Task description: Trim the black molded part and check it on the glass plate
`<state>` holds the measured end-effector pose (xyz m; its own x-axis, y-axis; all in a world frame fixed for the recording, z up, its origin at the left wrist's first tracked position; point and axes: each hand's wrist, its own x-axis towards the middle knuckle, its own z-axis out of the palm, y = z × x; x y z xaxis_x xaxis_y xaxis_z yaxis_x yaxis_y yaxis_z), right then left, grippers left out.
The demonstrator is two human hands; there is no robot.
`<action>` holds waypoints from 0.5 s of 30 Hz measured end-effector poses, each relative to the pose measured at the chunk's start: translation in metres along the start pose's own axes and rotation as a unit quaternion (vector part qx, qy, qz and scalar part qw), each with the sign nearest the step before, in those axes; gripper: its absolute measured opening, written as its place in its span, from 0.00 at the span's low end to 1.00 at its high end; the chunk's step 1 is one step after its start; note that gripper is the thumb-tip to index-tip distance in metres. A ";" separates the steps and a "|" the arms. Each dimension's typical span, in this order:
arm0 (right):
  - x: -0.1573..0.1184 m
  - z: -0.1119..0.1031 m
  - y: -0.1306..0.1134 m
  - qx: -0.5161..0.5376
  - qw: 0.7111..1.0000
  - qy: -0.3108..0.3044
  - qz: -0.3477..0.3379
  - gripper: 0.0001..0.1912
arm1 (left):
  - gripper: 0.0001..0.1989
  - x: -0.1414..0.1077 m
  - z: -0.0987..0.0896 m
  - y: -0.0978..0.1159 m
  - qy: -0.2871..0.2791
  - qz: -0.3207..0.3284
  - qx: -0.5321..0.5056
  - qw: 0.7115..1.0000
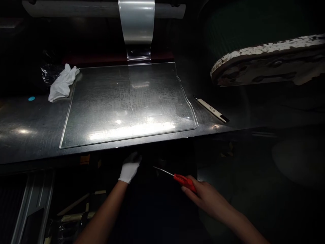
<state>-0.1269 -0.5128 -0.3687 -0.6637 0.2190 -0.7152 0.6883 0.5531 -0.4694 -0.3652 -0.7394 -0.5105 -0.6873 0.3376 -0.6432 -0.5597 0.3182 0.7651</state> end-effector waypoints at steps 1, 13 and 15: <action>0.001 -0.003 0.000 -0.004 1.000 0.006 -0.001 0.18 | 0.15 -0.002 -0.005 0.002 -0.020 0.002 0.037 0.999; -0.001 -0.013 0.008 0.061 0.994 0.055 -0.066 0.14 | 0.13 -0.018 -0.030 0.016 -0.091 0.073 0.135 0.984; -0.006 -0.023 0.024 0.097 0.990 0.076 -0.065 0.14 | 0.16 -0.020 -0.030 0.017 -0.096 0.085 0.143 0.981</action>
<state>-0.1135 -0.4820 -0.3640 -0.7762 0.2826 -0.5635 0.6281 0.4233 -0.6529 -0.3749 -0.7671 -0.4838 -0.6444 0.5593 -0.5215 -0.2727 0.4691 0.8400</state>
